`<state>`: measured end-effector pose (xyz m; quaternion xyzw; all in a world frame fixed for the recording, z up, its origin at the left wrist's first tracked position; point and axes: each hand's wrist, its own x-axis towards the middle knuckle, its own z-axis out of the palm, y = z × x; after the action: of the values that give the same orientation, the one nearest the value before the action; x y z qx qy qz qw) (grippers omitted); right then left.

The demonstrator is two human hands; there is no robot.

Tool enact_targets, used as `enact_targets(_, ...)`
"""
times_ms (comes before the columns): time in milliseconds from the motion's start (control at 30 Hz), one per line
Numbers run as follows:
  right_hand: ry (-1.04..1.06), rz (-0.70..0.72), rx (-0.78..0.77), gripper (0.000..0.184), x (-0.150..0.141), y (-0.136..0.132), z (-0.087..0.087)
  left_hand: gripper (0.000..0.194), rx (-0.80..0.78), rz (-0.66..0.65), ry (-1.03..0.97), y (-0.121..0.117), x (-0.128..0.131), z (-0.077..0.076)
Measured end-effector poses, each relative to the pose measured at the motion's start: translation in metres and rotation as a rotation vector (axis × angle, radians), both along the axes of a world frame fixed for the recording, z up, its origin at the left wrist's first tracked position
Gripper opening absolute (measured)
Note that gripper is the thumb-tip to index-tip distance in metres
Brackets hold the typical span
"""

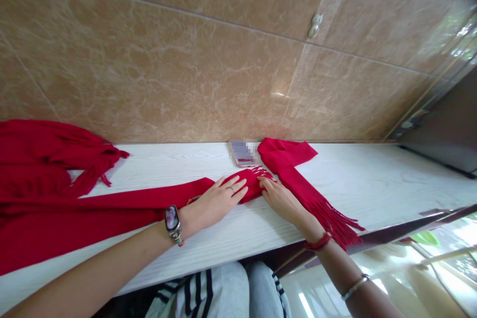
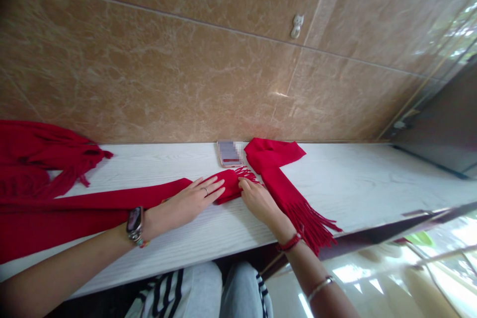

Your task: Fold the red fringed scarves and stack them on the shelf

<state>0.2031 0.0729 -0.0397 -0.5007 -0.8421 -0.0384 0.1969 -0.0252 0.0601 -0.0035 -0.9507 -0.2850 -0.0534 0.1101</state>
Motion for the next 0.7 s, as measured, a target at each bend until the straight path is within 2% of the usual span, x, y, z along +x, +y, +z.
enact_targets(200,0.028,0.057,-0.012,0.026,0.002,0.0,-0.001,0.058,-0.158,0.028,0.029,-0.007,-0.001,-0.018)
enact_targets(267,0.056,0.106,-0.007,0.025,0.004,-0.002,0.002,0.058,-0.24,0.032,0.013,-0.005,-0.002,-0.014)
enact_targets(367,0.117,0.197,0.004,0.026,0.006,-0.001,0.012,0.045,-0.33,0.006,-0.04,0.001,0.001,-0.001)
enact_targets(467,0.179,0.221,0.011,0.027,0.001,0.006,0.024,0.039,-0.272,0.045,-0.121,0.008,0.008,0.006)
enact_targets(533,0.186,0.2,0.017,0.03,-0.006,0.015,0.027,0.042,-0.205,0.139,-0.148,0.012,0.013,0.002)
enact_targets(600,0.13,0.204,-0.001,0.035,-0.013,0.026,0.022,0.049,-0.186,0.222,-0.137,0.016,0.017,-0.008)
enact_targets(700,0.011,0.251,-0.058,0.041,-0.017,0.041,0.005,0.055,-0.201,0.255,-0.118,0.025,0.017,-0.023)
